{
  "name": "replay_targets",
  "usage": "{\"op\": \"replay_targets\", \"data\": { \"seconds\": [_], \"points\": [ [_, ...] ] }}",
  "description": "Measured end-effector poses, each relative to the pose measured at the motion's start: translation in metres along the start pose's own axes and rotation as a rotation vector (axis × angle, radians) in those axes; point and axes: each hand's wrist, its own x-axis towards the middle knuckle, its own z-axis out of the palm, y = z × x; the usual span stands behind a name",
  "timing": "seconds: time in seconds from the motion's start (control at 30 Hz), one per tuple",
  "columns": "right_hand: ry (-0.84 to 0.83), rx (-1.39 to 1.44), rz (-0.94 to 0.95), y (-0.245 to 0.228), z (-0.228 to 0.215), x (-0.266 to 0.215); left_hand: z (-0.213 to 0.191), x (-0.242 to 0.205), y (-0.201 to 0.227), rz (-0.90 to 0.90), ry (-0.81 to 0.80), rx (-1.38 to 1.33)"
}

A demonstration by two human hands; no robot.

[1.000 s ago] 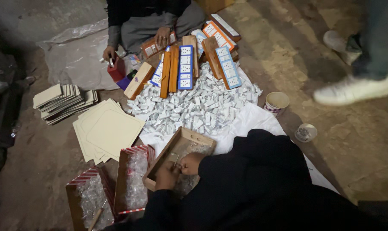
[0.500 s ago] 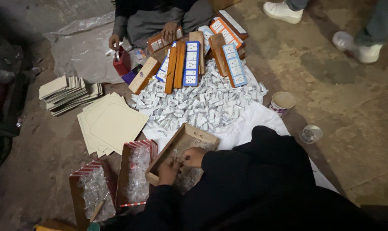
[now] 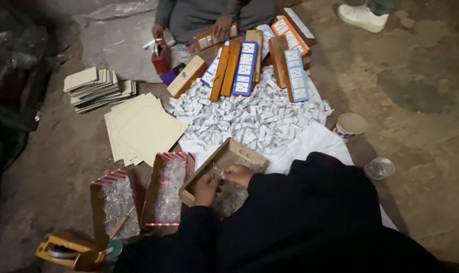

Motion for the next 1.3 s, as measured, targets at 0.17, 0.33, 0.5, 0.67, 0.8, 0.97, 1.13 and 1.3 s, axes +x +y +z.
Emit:
{"op": "replay_targets", "data": {
  "seconds": [0.17,0.33,0.5,0.67,0.8,0.97,1.13,1.3],
  "points": [
    [-0.018,0.056,0.112,0.002,-0.003,0.002,0.006,0.015,-0.023,0.074,0.026,-0.044],
    [0.007,-0.011,0.015,0.007,0.000,0.005,0.008,0.013,-0.025,0.154,0.046,0.104],
    [0.018,-0.337,-0.089,0.010,-0.002,0.006,0.003,-0.007,0.009,0.292,0.138,0.410],
    [0.027,-0.549,-0.272,0.014,-0.009,0.000,0.006,-0.030,0.039,0.262,0.122,0.560],
    [-0.015,-0.563,-0.405,0.025,-0.015,0.003,0.011,-0.035,0.043,0.274,0.130,0.663],
    [-0.018,-0.685,-0.250,0.040,-0.026,0.009,0.021,-0.033,0.039,0.415,0.147,0.782],
    [-0.033,-0.729,-0.303,0.033,-0.033,0.012,0.027,-0.034,0.045,0.379,0.190,0.868],
    [-0.123,-0.686,-0.087,0.020,-0.033,0.009,0.026,-0.033,0.048,0.350,0.209,0.890]
  ]
}}
